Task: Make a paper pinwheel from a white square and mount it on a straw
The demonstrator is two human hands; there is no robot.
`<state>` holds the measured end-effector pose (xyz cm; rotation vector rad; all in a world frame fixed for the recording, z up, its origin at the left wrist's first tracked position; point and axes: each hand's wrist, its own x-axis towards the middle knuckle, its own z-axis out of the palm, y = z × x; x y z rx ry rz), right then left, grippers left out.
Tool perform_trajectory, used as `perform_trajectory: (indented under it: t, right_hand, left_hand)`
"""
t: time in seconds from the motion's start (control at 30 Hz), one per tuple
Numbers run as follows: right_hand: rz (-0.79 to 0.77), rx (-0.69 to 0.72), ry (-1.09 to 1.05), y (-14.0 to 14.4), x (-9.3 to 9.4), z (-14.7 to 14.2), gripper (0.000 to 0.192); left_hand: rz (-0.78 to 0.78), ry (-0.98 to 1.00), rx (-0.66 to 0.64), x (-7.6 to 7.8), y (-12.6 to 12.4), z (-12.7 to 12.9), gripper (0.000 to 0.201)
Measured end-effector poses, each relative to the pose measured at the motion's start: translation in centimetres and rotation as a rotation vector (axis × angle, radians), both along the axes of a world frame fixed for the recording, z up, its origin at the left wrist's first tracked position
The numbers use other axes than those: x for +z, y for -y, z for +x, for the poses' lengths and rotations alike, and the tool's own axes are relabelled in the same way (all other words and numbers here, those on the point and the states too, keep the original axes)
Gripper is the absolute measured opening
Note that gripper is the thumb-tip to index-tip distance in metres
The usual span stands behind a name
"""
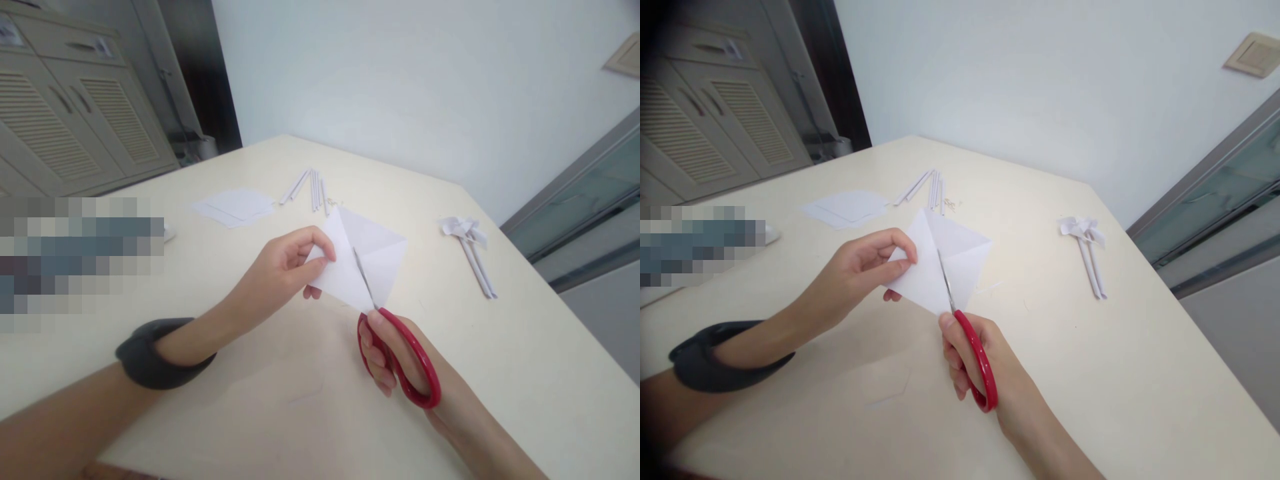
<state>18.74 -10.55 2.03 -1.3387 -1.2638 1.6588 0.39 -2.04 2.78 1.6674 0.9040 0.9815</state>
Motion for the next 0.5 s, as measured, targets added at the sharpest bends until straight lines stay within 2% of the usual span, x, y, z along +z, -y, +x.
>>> perform_trajectory:
  t: [0.1, 0.23, 0.3, 0.37, 0.5]
  right_hand:
    - [-0.006, 0.042, 0.011, 0.1, 0.3, 0.0, 0.041]
    - [-0.003, 0.095, 0.03, 0.4, 0.8, 0.1, 0.041]
    - [0.002, 0.07, 0.047, 0.4, 0.9, 0.4, 0.04]
    - [0.04, -0.013, 0.049, 0.1, 0.9, 0.9, 0.038]
    - [0.214, -0.259, -0.028, -0.9, 0.5, 2.3, 0.03]
  left_hand:
    - [0.008, 0.141, 0.093, -0.2, -0.8, -0.4, 0.01]
    - [0.05, 0.496, 0.28, -0.1, -2.4, -1.5, 0.013]
    - [0.084, 0.549, 0.306, 0.0, -2.9, -1.9, 0.014]
    - [0.115, 0.423, 0.23, 0.2, -2.8, -2.0, 0.015]
    - [0.155, 0.067, -0.033, 0.5, -1.6, -1.3, 0.013]
